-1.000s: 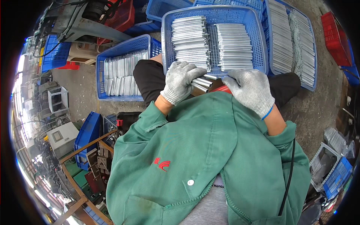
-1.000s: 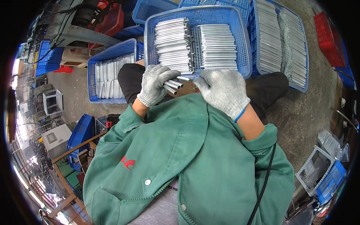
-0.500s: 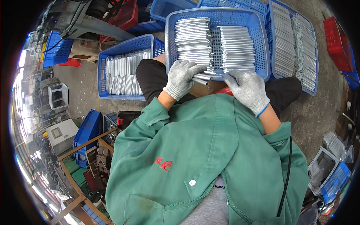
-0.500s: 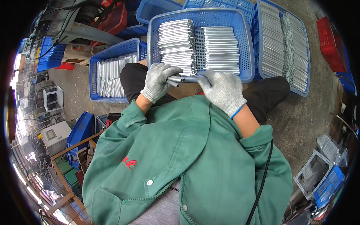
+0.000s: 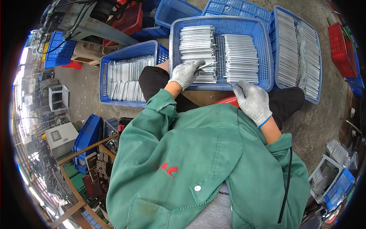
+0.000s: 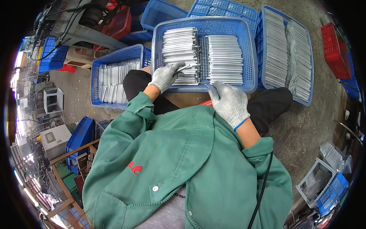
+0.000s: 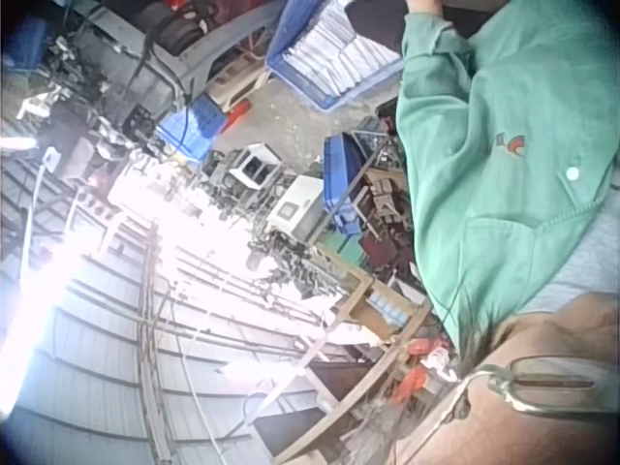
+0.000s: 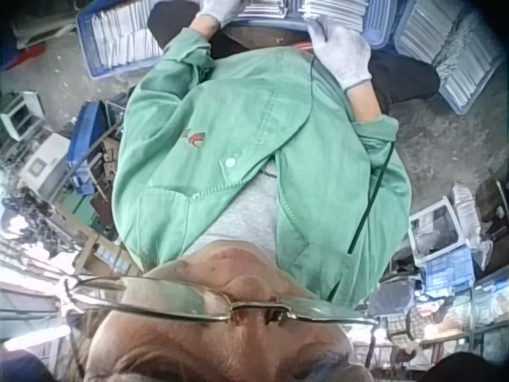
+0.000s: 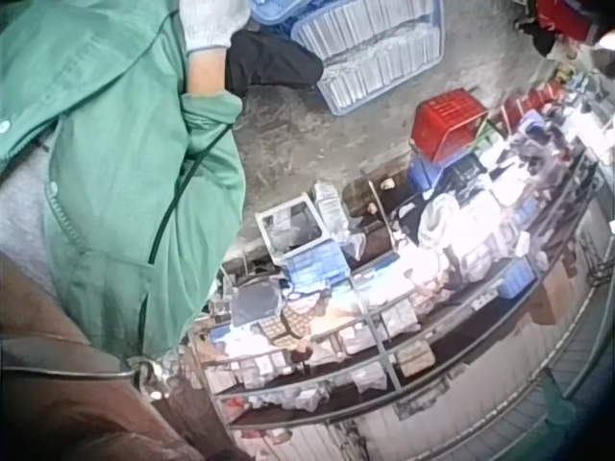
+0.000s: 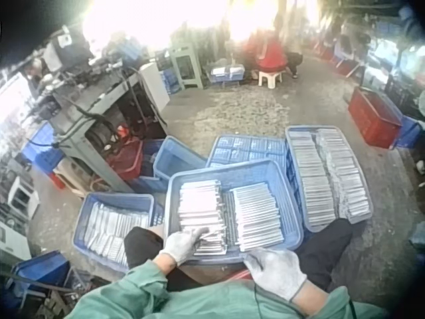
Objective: Manually assembling or inspecting small metal components at an industrial workstation.
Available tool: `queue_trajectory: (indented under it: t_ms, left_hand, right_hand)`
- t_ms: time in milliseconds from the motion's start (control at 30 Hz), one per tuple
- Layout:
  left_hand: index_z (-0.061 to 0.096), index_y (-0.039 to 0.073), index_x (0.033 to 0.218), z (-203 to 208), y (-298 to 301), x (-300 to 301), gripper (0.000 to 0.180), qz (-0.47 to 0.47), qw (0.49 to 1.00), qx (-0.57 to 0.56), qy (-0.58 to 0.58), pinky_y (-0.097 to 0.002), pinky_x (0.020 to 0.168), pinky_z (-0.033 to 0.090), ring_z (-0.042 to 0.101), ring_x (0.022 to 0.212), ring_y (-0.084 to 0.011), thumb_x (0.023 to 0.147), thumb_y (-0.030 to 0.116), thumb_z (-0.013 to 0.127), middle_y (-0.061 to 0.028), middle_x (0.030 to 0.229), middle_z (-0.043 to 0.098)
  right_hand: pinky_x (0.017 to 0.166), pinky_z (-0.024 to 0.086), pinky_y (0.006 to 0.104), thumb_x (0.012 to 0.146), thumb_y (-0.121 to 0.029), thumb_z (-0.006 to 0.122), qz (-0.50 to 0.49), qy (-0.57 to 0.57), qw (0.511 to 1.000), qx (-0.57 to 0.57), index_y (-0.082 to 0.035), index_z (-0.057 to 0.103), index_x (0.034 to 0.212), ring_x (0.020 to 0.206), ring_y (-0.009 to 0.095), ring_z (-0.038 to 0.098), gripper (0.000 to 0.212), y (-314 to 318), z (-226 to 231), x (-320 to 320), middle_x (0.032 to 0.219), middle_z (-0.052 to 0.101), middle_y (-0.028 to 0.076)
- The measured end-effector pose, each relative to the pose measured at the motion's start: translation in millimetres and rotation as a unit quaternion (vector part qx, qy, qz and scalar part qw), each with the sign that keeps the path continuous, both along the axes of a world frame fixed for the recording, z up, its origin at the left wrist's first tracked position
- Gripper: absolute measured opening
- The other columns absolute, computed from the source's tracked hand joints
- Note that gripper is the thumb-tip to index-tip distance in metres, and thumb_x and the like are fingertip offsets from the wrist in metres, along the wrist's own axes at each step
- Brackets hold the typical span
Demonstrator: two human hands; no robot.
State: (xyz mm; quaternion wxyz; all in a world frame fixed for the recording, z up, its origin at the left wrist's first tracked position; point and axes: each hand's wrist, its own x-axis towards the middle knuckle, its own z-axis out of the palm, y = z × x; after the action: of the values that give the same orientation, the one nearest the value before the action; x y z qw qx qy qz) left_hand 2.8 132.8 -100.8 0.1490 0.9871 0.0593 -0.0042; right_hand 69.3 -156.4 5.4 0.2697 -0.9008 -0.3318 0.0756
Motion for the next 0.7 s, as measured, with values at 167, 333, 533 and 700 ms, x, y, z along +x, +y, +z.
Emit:
queue_trajectory:
  t_ms: [167,333,533,700]
  left_hand:
    - [0.074,0.011,0.115,46.2,-8.6,-18.3,0.025,-0.058,0.994,-0.089,-0.027,-0.0414,0.076,0.052,0.069,0.083,-0.0325,0.089,0.013,0.071,-0.0064,0.095,0.075]
    - [0.074,0.010,0.114,52.5,-15.3,-30.9,0.027,-0.120,0.967,-0.182,-0.132,-0.0407,0.076,0.050,0.067,0.079,-0.0320,0.088,0.016,0.072,-0.0069,0.093,0.074]
    - [0.075,0.011,0.111,70.7,-29.0,-34.9,0.024,-0.121,0.962,-0.197,-0.145,-0.0392,0.080,0.049,0.067,0.081,-0.0299,0.088,0.020,0.073,-0.0046,0.091,0.074]
    - [0.076,0.011,0.111,74.1,-35.9,-37.6,0.027,-0.134,0.963,-0.184,-0.146,-0.0384,0.081,0.048,0.065,0.080,-0.0279,0.085,0.020,0.074,-0.0049,0.093,0.075]
  right_hand:
    - [0.052,0.049,0.0386,0.094,-0.024,0.070,0.007,0.016,1.000,-0.006,-0.008,0.078,0.098,0.053,0.030,0.064,0.019,6.0,20.1,-0.5,0.068,0.072,0.010]
    - [0.051,0.048,0.0376,0.092,-0.023,0.070,0.040,0.000,0.999,-0.012,-0.008,0.078,0.095,0.053,0.028,0.064,0.017,9.2,33.3,-2.0,0.068,0.073,0.009]
    - [0.052,0.048,0.0373,0.090,-0.022,0.071,0.074,-0.053,0.996,-0.010,-0.008,0.078,0.090,0.053,0.027,0.064,0.015,6.4,27.8,-4.1,0.069,0.073,0.007]
    - [0.052,0.048,0.0373,0.088,-0.022,0.072,0.076,-0.079,0.994,-0.017,-0.009,0.077,0.086,0.053,0.026,0.064,0.014,6.5,28.5,-4.3,0.069,0.073,0.006]
